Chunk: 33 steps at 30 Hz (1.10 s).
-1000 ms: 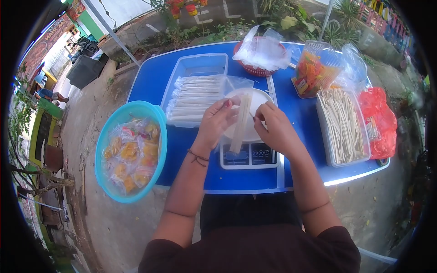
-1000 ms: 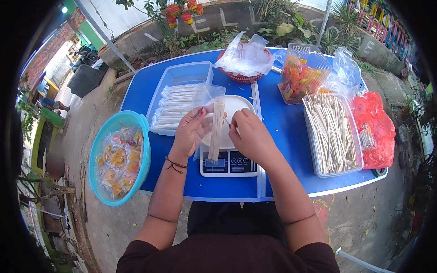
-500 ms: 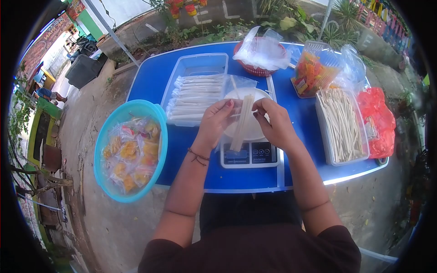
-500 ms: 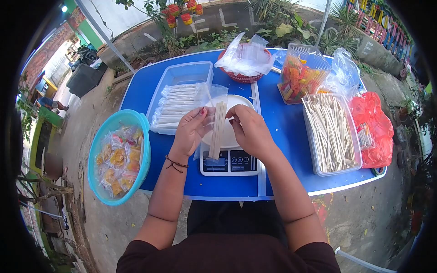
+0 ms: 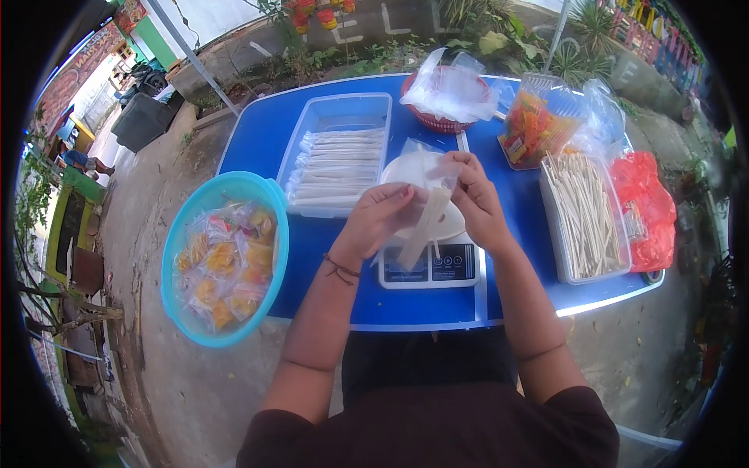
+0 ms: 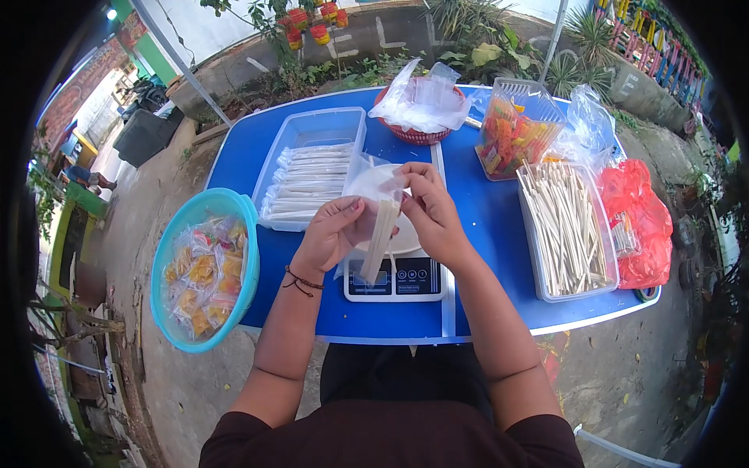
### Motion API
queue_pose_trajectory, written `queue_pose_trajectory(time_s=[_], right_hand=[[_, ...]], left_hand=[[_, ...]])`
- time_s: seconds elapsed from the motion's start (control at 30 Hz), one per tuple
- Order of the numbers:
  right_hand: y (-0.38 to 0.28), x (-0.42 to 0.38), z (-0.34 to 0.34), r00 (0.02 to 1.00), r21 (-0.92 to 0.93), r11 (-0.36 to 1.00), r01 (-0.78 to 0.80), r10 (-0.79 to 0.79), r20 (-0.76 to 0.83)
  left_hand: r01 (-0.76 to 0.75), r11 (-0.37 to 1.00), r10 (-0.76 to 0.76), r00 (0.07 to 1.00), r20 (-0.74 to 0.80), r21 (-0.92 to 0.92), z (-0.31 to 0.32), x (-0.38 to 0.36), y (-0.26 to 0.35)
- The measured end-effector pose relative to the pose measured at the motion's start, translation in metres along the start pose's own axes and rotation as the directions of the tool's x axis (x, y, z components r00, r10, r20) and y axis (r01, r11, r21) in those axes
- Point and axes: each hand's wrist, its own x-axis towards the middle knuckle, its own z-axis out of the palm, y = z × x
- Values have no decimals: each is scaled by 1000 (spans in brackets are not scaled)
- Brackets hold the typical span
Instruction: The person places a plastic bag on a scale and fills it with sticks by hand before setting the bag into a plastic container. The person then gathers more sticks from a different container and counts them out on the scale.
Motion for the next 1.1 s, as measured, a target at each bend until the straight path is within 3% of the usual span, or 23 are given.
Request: queue_pose_trajectory(time_s=[0.1,0.2,0.3,0.43,0.53,0.67,0.8,0.9,1.0,1.1], right_hand=[[-2,-1,1,990,328,936,-131,108,86],[-10,-2,2,956,347,891,-293,282,85],[-3,-1,-3,929,514,790,-334,368,37],[7,4,-14,931,506,861,-56,228,-284],[11,6,-25,875,307,952,13,137,-463],[16,9,-36,825,321,934,158,54,-562],[13,8,-39,815,408,884,229,55,-576],[14,8,-40,747,436,843,314,64,-661],[14,6,-42,679,497,811,310,177,-712],[16,6,-44,684,591,724,356,229,-693]], left_hand=[[57,996,-60,997,42,74,0,-1,-1],[67,986,-75,996,48,150,3,-2,0],[59,984,-64,998,27,170,3,-1,1],[54,951,-30,996,-84,305,6,2,5],[61,909,-29,996,-82,412,12,1,8],[45,859,-28,999,-42,510,14,0,8],[49,773,-21,998,-52,633,12,1,4],[54,732,-22,998,-55,679,13,0,4],[52,722,-21,998,-53,690,14,0,4],[47,702,-12,998,-55,711,15,0,5]])
